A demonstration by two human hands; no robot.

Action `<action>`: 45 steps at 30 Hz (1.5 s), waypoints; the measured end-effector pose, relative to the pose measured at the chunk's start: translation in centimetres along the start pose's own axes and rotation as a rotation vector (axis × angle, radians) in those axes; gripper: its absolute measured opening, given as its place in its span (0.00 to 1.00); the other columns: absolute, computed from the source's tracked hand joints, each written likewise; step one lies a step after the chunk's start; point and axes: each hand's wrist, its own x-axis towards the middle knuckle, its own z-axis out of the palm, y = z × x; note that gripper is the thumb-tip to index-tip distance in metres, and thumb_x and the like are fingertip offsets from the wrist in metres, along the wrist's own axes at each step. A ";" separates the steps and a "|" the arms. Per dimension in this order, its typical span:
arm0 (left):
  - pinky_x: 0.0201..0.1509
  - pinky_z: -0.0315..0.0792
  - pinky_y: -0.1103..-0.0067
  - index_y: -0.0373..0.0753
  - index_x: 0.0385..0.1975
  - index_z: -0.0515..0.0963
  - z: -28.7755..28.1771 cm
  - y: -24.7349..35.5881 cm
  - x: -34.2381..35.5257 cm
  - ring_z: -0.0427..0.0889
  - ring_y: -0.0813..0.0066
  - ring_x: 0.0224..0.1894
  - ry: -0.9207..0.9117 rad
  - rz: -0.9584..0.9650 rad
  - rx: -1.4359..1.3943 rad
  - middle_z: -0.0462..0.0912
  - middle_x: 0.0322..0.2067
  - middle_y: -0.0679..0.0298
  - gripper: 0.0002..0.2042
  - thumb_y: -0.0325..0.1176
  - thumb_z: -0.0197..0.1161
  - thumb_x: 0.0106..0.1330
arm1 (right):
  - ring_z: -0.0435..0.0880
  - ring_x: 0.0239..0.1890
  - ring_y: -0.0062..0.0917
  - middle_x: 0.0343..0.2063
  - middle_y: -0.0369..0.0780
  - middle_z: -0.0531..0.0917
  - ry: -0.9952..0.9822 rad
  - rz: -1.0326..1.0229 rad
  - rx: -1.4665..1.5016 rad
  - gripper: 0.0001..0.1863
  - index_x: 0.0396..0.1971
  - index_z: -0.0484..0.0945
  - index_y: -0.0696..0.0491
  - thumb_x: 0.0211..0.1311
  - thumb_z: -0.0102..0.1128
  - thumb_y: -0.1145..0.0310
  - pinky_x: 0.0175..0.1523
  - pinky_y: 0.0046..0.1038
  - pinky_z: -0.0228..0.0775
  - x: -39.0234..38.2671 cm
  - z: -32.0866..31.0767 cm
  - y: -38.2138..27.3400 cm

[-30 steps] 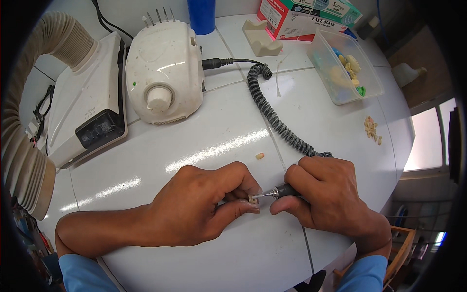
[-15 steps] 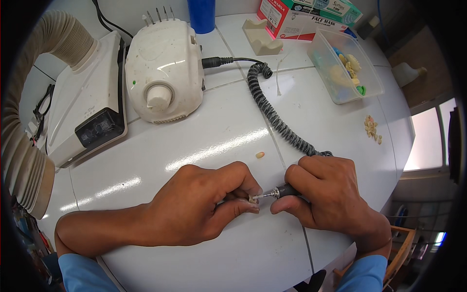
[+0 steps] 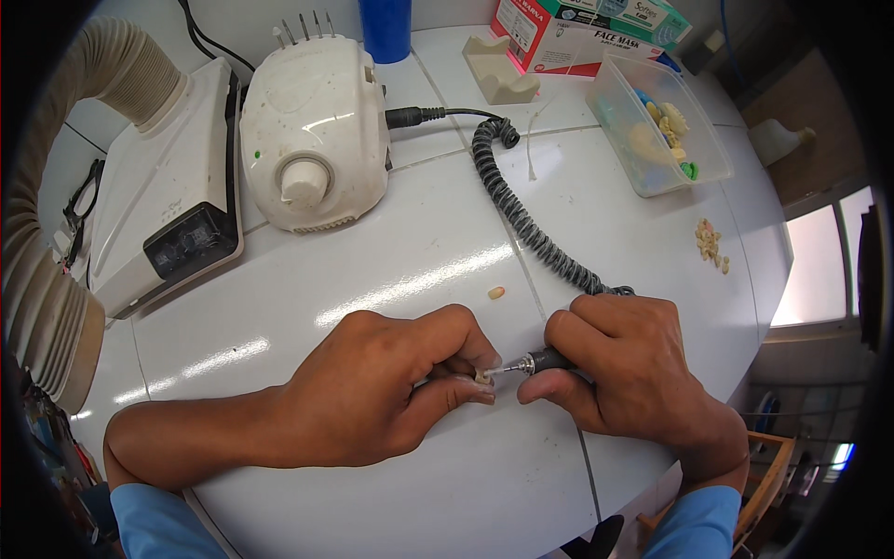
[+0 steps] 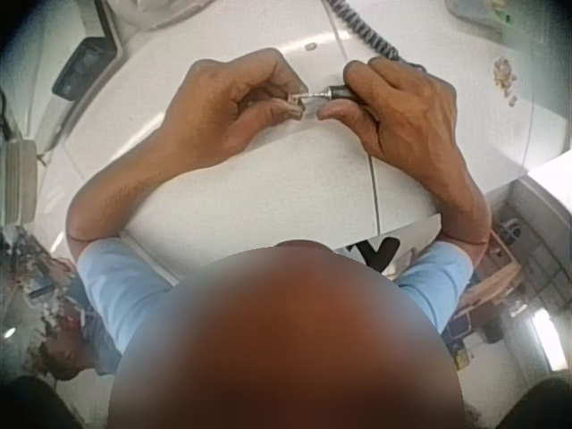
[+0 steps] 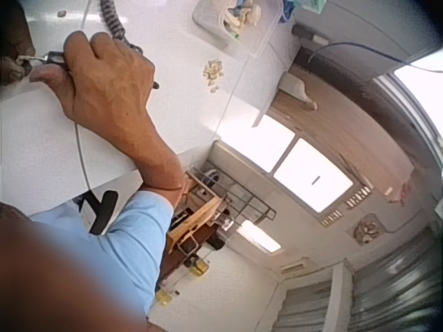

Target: The person is polishing a dental crown or denture component using a high-speed dental rotary tool on a laboratory bench.

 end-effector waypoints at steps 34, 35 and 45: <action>0.49 0.89 0.76 0.32 0.49 0.82 0.3 -0.1 0.0 0.97 0.67 0.44 0.047 0.027 -0.011 0.95 0.38 0.58 0.09 0.22 0.74 0.74 | 0.76 0.18 0.31 0.19 0.35 0.72 0.021 0.011 0.011 0.26 0.29 0.79 0.49 0.72 0.73 0.42 0.23 0.37 0.64 0.0 -0.3 0.4; 0.49 0.89 0.76 0.32 0.49 0.82 0.4 -0.2 -0.1 0.97 0.67 0.44 0.049 0.036 0.000 0.95 0.38 0.58 0.09 0.22 0.74 0.74 | 0.76 0.18 0.31 0.19 0.35 0.72 0.033 0.009 0.004 0.26 0.29 0.79 0.49 0.72 0.73 0.42 0.23 0.37 0.64 0.0 -0.4 0.5; 0.40 0.84 0.81 0.33 0.48 0.87 1.0 -0.5 0.5 0.91 0.78 0.40 0.264 0.133 0.195 0.90 0.44 0.59 0.09 0.18 0.73 0.70 | 0.89 0.28 0.37 0.24 0.41 0.87 0.248 0.200 -0.079 0.29 0.34 0.86 0.53 0.77 0.66 0.37 0.31 0.40 0.76 0.9 1.1 3.4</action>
